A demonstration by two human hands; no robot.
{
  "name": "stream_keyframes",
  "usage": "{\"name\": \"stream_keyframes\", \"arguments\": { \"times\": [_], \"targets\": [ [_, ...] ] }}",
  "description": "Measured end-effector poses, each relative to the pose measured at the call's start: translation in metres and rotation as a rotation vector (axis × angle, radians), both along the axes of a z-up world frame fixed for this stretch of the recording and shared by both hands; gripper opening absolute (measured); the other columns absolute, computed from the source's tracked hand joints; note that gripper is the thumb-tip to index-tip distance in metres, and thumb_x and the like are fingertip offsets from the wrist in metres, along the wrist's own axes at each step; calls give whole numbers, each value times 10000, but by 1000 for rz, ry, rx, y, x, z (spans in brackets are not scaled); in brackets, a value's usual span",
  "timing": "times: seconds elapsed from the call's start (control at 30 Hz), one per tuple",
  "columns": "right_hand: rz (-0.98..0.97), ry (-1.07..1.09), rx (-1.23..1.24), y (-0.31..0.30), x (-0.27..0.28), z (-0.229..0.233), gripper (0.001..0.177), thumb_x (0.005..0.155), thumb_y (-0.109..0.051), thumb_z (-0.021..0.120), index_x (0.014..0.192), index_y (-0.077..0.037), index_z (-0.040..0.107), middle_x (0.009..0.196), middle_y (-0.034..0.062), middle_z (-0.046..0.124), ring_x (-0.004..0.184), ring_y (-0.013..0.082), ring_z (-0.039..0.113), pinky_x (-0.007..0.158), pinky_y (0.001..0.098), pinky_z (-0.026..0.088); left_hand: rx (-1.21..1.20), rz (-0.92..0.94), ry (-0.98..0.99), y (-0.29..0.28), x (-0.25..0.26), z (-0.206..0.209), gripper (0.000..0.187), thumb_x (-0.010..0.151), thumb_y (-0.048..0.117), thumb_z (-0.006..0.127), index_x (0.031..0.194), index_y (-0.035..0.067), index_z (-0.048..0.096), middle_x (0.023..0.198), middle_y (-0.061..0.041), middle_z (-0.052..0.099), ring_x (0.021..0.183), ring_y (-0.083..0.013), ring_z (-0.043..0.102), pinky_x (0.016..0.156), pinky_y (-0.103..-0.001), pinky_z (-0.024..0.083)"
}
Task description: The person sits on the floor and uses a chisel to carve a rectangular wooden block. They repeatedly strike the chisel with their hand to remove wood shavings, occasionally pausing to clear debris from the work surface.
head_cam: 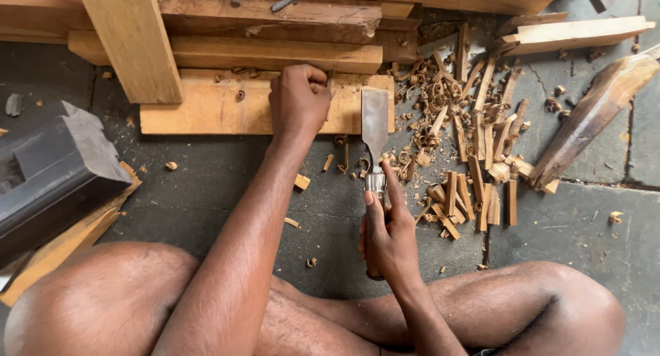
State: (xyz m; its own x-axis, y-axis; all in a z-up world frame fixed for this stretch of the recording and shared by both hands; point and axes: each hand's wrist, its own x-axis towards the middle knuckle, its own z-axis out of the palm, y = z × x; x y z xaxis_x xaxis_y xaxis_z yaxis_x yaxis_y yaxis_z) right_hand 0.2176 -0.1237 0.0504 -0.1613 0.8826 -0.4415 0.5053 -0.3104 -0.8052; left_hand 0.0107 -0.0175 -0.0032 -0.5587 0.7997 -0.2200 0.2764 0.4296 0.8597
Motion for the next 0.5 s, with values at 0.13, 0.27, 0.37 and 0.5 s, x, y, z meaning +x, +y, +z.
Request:
{"name": "stream_keyframes", "arguments": {
  "times": [0.13,0.27,0.37,0.5],
  "targets": [
    [88,-106,29,3,2,-7,680,1006,-251,555,1624,-249,270,581,30,581,442,140,581,389,327,510,56,-50,86,5,-1,-13,245,820,76,771,1065,71,752,926,-95,812,809,-184,769,775,-373,580],
    [269,-260,220,8,8,-10,724,1001,-298,598,1623,-181,246,649,144,678,541,280,676,529,450,544,11,-125,-76,-6,-12,18,310,874,91,700,1183,93,678,979,-133,765,749,-177,720,637,-372,564],
    [382,-446,250,9,14,-9,721,1002,-364,603,1614,-177,272,671,210,689,604,379,688,621,524,541,-191,-340,10,-33,-55,56,313,876,90,656,1184,135,624,957,-110,703,636,-163,646,513,-353,575],
    [421,-460,332,8,16,2,712,983,-410,617,1588,-181,320,731,202,699,619,408,692,623,544,547,-527,-674,560,-113,-132,77,297,871,302,711,1134,168,745,1070,-171,770,999,-347,739,867,-466,586]
  ]
}}
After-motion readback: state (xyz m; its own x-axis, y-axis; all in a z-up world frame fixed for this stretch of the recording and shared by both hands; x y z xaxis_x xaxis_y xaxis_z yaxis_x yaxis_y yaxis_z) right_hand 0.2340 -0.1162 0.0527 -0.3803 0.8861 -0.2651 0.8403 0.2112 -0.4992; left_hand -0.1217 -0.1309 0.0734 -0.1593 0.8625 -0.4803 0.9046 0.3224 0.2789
